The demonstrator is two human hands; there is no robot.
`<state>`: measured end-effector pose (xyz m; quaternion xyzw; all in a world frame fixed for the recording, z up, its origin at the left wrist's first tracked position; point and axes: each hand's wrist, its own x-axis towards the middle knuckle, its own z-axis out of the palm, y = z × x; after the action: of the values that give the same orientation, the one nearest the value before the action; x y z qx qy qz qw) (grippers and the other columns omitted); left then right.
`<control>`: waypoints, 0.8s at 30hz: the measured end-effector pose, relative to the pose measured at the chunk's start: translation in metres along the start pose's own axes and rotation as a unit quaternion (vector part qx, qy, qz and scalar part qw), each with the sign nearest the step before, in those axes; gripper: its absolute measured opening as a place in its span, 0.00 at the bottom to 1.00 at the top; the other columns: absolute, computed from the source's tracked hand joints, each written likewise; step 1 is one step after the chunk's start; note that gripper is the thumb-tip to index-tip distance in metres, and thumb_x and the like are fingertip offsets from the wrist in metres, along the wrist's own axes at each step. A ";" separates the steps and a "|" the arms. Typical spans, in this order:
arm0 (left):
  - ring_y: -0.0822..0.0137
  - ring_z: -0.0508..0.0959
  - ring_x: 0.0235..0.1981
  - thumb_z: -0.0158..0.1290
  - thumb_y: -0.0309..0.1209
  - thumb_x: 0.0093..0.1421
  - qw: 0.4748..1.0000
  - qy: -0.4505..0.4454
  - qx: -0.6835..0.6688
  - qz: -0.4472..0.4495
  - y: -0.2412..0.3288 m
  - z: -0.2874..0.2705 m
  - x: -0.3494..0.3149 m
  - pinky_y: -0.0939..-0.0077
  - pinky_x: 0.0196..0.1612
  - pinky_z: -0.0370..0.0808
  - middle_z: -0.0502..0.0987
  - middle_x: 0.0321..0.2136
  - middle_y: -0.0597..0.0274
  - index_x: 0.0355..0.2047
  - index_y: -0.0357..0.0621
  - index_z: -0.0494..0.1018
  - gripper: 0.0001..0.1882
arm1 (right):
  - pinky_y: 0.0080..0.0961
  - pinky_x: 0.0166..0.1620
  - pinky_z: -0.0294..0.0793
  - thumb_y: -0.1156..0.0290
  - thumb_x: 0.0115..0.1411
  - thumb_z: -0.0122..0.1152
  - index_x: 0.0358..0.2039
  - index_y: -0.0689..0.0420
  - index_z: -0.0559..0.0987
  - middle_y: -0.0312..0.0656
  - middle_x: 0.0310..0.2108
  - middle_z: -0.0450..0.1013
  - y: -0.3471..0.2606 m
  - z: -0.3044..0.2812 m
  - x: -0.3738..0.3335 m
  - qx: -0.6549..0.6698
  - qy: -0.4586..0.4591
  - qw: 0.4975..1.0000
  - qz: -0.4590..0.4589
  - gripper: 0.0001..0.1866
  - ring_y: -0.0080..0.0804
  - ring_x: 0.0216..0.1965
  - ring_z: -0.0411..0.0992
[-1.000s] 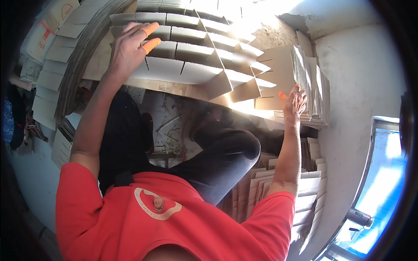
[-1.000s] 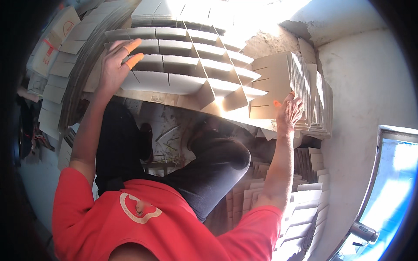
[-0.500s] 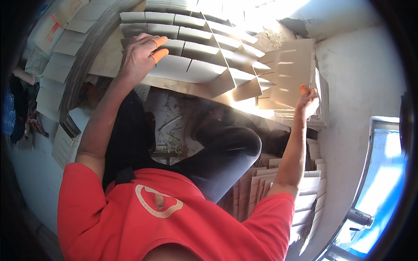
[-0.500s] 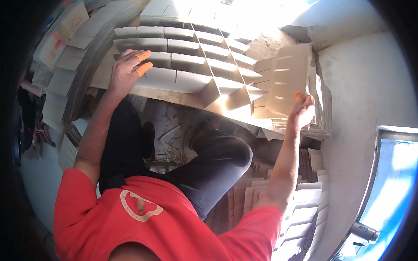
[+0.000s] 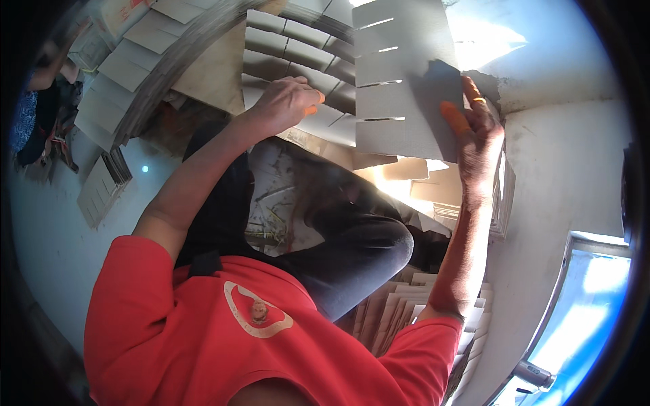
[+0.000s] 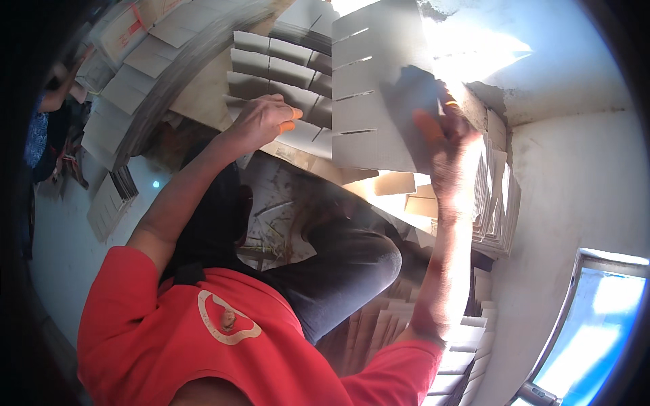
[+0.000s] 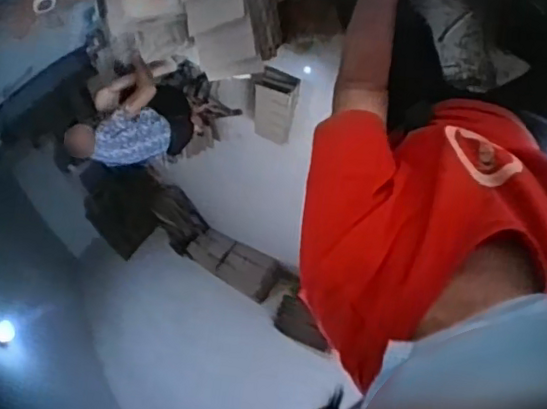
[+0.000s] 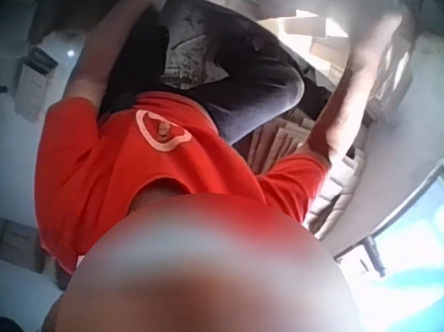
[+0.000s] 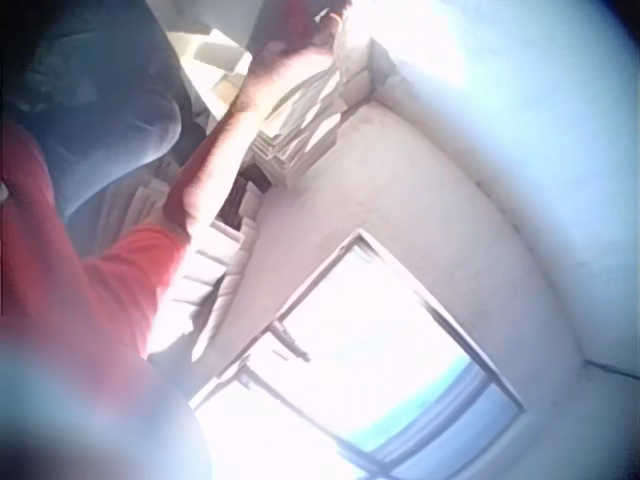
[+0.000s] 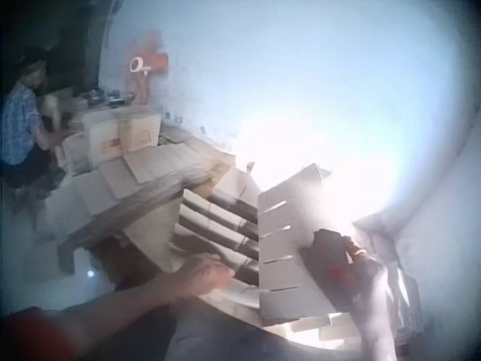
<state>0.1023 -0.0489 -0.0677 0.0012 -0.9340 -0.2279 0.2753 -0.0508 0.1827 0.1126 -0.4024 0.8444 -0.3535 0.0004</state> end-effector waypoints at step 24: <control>0.52 0.75 0.27 0.57 0.26 0.49 1.000 0.000 -0.005 -0.018 0.001 0.003 0.005 0.62 0.35 0.73 0.76 0.22 0.54 0.30 0.41 0.76 0.07 | 0.19 0.41 0.72 0.77 0.54 0.62 0.55 0.63 0.71 0.45 0.35 0.78 0.003 0.030 0.021 0.052 -0.008 0.998 -0.020 0.25 0.17 0.34 0.71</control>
<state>0.0968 -0.0475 -0.0675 0.0166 -0.9326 -0.2377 0.2711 -0.0587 0.1521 0.0942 -0.4214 0.8166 -0.3939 0.0216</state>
